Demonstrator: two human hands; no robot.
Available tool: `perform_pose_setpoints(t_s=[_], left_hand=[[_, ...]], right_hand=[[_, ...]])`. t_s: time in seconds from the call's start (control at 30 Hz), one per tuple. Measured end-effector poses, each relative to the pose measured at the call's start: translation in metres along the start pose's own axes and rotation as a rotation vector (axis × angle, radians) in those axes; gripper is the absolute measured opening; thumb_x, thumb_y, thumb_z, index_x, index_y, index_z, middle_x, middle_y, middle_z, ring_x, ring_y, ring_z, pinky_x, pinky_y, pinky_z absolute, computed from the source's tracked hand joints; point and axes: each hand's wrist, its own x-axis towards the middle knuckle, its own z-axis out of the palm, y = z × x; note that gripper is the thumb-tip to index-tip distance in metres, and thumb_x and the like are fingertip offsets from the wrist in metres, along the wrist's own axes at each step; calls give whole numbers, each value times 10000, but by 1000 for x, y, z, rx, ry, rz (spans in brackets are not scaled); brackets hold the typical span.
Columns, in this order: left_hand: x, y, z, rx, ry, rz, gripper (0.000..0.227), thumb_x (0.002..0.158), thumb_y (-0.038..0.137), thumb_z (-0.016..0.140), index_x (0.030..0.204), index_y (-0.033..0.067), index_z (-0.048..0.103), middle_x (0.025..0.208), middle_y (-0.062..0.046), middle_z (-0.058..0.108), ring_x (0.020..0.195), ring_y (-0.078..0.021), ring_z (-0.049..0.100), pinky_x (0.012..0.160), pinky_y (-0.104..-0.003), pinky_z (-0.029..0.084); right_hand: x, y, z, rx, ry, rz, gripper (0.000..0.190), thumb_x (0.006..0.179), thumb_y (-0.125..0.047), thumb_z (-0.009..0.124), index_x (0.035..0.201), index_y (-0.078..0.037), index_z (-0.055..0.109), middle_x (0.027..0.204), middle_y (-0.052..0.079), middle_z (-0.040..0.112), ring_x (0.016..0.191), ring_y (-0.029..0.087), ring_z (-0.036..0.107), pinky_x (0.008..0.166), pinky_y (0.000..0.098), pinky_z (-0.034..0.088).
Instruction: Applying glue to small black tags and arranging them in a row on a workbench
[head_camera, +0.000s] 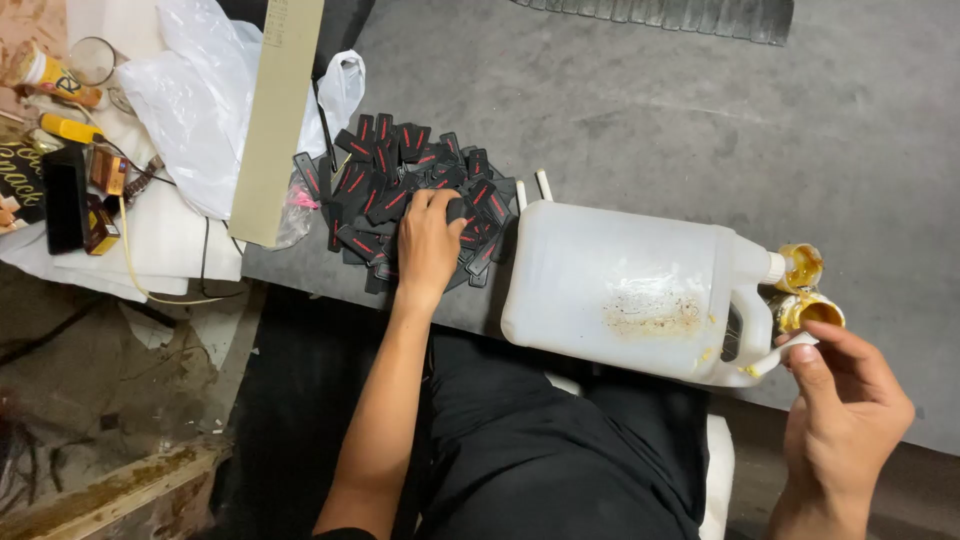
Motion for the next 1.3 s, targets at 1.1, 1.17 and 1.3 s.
perform_pose_setpoints(t_s=[1.1,1.17,1.3], left_hand=[[19,-13,-17,-992,83,-161,293,937,139,765,1180,16,657,1084,-71,702,1025,-103,653,984,-229,542],[15,6,-26,-1114,75,-284,222,950,119,732,1142,35,656,1060,-77,717,984,-114,674,916,-252,576],[1,22,-31,-1493,32,-434,185,989,162,690,1165,134,639,1007,-22,670,916,-135,666,751,-325,588]], right_hand=[[79,105,-152,-227,440,-37,196,1106,-110,657,1301,-115,677,1096,-8,645,886,60,613,814,168,516],[100,139,-167,-289,408,-21,183,1083,-118,688,1264,-122,711,1062,-20,668,912,42,622,840,169,515],[119,152,-162,-379,300,113,163,1008,-133,723,1167,-149,756,967,-56,678,879,15,577,795,174,468]])
